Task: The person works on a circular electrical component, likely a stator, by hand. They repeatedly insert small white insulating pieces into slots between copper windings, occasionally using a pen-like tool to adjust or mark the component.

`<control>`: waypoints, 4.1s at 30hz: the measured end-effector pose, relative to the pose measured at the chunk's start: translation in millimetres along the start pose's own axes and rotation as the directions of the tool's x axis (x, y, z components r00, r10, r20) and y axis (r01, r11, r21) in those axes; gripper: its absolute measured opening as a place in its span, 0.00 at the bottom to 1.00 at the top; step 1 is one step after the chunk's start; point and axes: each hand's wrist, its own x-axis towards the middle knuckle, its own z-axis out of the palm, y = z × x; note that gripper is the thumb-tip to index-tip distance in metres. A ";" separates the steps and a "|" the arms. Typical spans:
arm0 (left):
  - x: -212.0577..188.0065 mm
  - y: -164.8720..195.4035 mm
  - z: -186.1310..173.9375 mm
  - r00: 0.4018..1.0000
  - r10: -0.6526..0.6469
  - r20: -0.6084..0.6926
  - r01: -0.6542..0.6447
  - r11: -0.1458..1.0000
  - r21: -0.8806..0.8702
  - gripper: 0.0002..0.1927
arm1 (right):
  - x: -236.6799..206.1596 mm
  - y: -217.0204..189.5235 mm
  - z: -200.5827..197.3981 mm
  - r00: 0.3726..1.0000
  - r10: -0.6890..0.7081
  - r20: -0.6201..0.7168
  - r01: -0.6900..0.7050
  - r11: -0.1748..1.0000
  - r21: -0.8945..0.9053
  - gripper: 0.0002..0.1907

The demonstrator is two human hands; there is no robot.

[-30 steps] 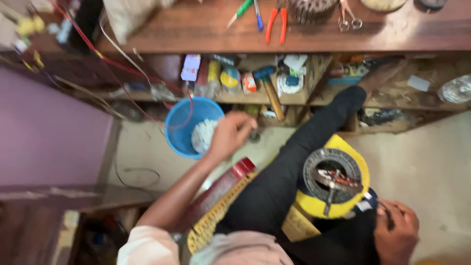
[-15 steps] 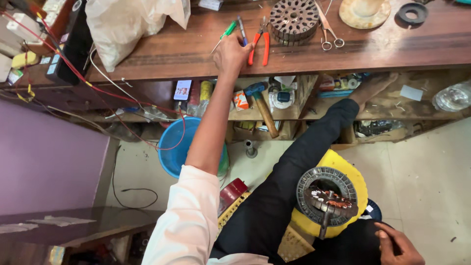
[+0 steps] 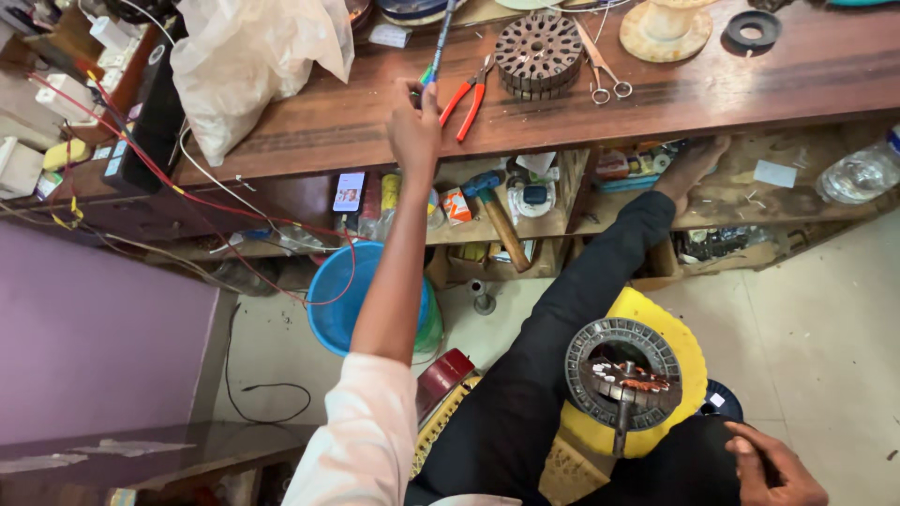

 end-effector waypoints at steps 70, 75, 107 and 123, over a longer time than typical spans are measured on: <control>-377.7 28.2 -78.6 0.609 0.490 0.624 -0.217 0.859 -0.463 0.12 | -35.4 -154.2 41.5 0.746 -0.536 0.396 0.614 0.783 -0.096 0.06; -377.4 26.1 -81.2 0.611 0.473 0.635 -0.209 0.870 -0.447 0.12 | -37.7 -155.3 43.5 0.728 -0.555 0.402 0.639 0.762 -0.106 0.06; -350.8 14.4 -97.1 0.107 0.498 0.860 0.480 0.732 -0.484 0.14 | -72.1 -167.2 16.1 0.904 -0.271 0.330 0.126 0.908 0.400 0.18; -376.1 29.1 -97.2 0.141 0.459 0.877 0.621 0.649 -0.439 0.26 | -70.2 -163.9 12.3 0.890 -0.266 0.371 0.238 0.964 0.121 0.09</control>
